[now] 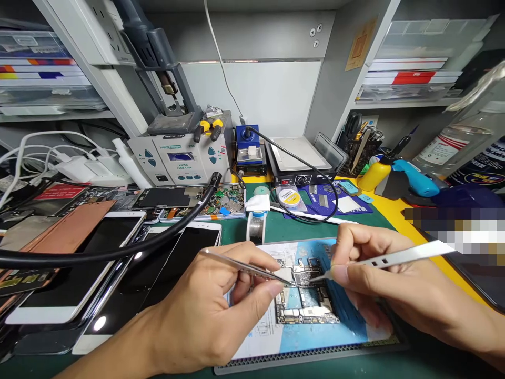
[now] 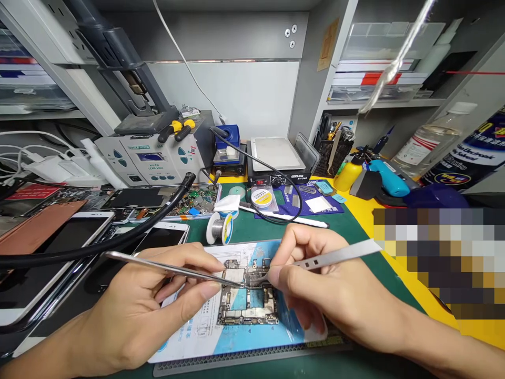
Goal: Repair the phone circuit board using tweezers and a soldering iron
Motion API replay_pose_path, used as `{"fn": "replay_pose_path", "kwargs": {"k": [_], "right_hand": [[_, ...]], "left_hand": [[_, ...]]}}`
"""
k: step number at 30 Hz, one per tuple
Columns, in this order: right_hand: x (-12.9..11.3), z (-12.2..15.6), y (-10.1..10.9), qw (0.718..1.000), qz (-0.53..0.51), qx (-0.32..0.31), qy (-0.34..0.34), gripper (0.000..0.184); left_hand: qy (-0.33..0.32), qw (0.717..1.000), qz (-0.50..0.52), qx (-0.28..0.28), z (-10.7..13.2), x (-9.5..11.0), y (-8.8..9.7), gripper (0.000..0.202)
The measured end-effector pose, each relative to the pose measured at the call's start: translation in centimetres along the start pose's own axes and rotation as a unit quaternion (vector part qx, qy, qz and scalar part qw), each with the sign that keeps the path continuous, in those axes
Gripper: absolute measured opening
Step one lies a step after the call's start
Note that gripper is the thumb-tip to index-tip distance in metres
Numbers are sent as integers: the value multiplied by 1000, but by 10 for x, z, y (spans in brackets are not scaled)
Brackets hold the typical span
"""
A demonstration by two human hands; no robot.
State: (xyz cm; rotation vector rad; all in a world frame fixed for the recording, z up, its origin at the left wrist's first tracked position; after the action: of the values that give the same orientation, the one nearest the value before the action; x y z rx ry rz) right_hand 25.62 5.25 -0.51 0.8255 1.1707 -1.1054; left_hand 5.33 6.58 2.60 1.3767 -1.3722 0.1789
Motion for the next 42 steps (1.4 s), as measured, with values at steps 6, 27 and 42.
{"fn": "replay_pose_path", "kwargs": {"k": [6,27,42], "right_hand": [[6,-1,7,996,-84,1,7,26],[1,-3,15,989,-78,122,40,20],[-2,-8,10,991,-68,85,83,19]], "left_hand": [[-1,1000,5,-18,3,-4,-1,15],[140,985,102,-22,8,-11,13,39],[239,947,135,-166,70,35,12,51]]}}
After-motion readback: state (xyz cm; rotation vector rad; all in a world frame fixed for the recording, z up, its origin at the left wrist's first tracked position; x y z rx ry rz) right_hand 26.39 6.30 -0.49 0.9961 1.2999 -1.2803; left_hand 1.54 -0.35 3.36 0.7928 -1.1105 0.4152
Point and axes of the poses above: each hand's wrist, its own z-axis away from the middle knuckle, its own y-axis out of the back of the hand, x = y × z, the point moved 7 cm from there along -z, towards the middle knuckle
